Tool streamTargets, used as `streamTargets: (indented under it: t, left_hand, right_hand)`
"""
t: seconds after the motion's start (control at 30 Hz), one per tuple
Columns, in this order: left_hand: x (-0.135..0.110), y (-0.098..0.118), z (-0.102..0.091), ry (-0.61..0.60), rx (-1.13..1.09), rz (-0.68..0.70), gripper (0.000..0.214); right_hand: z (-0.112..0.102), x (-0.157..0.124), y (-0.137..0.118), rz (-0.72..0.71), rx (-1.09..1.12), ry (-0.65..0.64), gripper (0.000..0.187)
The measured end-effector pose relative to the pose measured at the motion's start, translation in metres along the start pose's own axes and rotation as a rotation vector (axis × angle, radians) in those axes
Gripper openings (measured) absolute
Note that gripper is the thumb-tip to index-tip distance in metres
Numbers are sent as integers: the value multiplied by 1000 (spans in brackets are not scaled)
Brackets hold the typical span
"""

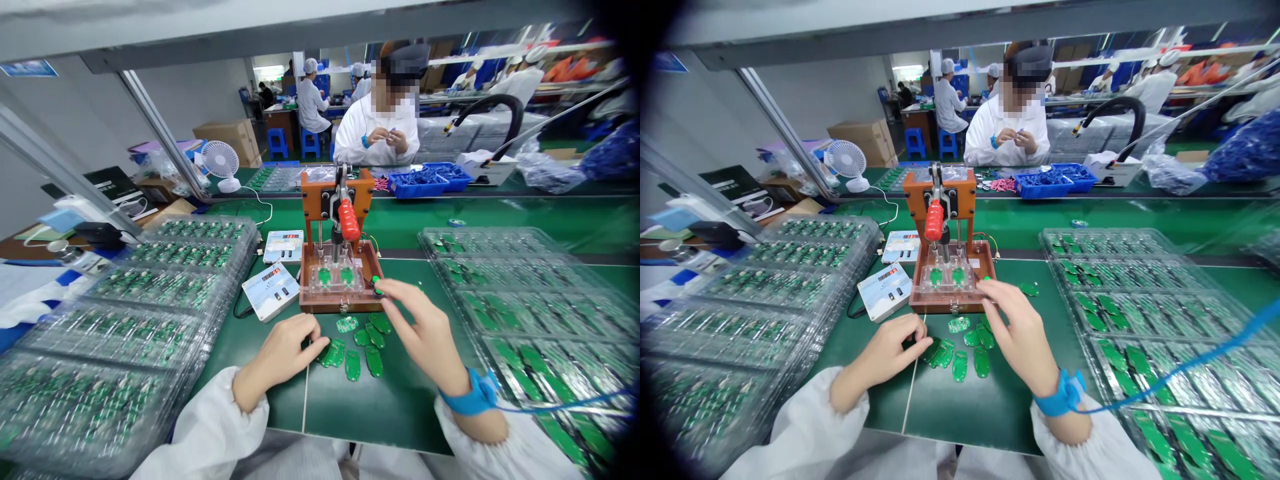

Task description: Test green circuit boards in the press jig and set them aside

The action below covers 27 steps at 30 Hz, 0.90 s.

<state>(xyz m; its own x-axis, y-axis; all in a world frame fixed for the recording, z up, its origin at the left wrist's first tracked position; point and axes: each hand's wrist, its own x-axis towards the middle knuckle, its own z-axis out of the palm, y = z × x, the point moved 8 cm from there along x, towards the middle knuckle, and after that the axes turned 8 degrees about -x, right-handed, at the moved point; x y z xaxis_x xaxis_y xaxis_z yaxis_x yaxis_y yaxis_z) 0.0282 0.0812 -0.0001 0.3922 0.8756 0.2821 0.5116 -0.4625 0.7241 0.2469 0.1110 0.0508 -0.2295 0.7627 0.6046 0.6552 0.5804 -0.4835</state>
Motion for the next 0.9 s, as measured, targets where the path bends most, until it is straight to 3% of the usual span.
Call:
streamTargets:
  t: [0.1,0.2,0.3,0.47,0.57,0.67,0.73,0.8,0.9]
  left_hand:
    - [14,8,-7,213,36,144,40]
    - [14,9,-2,353,57,239,47]
    - [7,4,11,315,44,242,47]
    - [-2,-2,18,240,-7,207,44]
    - [-1,-4,17,231,-33,202,44]
    - [-2,-1,17,214,-58,233,42]
    - [-3,1,16,209,-69,252,39]
    - [-3,3,15,209,-74,266,39]
    - [-2,6,9,247,-100,309,40]
  right_hand:
    - [-10,44,-33,-96,43,162,39]
    - [-7,77,-62,-258,101,221,52]
    - [3,93,-78,-401,92,247,52]
    - [9,98,-77,-473,78,385,39]
    - [-5,103,-85,-477,48,487,35]
    - [-32,132,-99,-379,55,565,39]
    - [-45,168,-107,-291,90,517,43]
    - [-46,214,-106,-171,107,390,55]
    - [-22,272,-85,25,168,111,85]
